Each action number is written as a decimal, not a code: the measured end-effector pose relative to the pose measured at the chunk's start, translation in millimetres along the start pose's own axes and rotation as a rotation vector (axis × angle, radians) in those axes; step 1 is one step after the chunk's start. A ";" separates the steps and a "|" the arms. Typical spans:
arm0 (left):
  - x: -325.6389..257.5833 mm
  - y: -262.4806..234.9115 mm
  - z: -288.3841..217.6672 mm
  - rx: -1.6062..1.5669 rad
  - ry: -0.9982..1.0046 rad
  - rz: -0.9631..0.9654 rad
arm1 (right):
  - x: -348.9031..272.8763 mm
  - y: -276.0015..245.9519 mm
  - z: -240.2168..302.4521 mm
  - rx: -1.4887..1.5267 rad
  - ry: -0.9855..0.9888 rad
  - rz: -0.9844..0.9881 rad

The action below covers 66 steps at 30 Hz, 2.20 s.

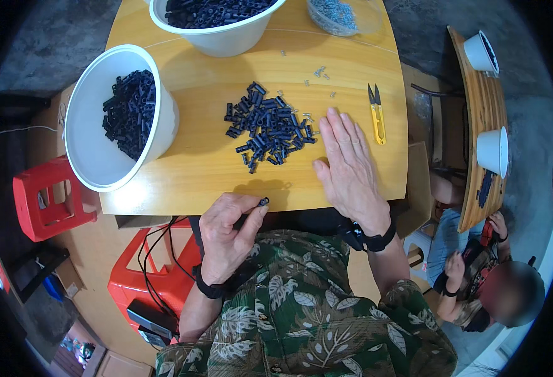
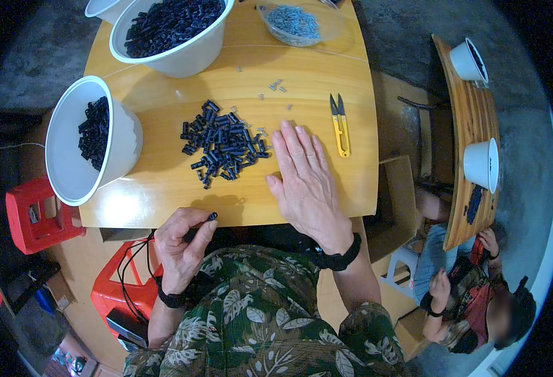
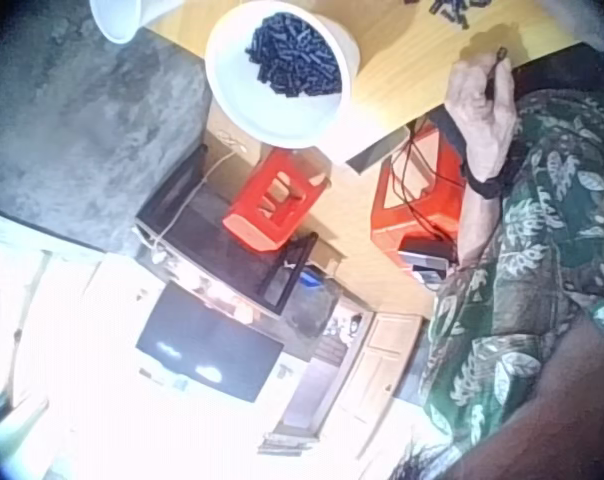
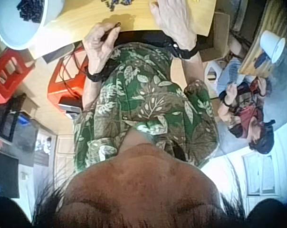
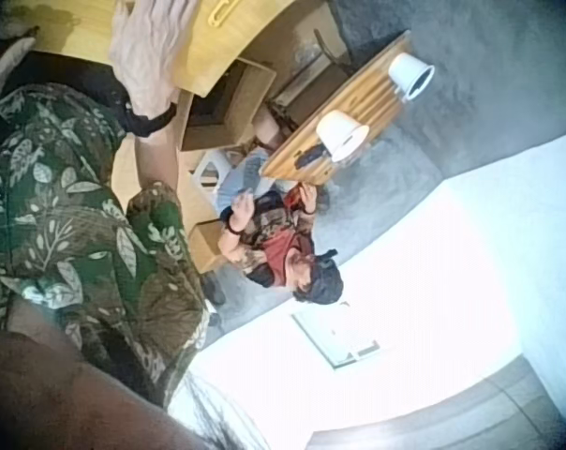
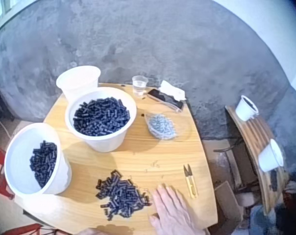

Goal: Assembling small black plastic sleeves by inserting metal pins into them.

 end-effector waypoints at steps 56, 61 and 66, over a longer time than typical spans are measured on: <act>-7.2 1.4 2.4 0.020 0.048 -0.038 | -63.7 -15.8 -47.9 0.798 0.456 -0.598; -7.0 1.7 3.0 0.021 0.040 -0.039 | -44.4 -26.0 -48.3 0.489 0.421 -0.541; -6.0 1.5 1.8 0.014 0.041 -0.037 | -17.0 -39.3 -44.9 0.277 0.294 -0.512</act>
Point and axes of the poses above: each hand's wrist, its own x-axis towards the middle knuckle, its own y-axis out of the palm, z = x × y, the point moved 7 cm from there along x, towards the middle knuckle, and after that the axes turned 3 degrees about -x, right-handed, at the moved point
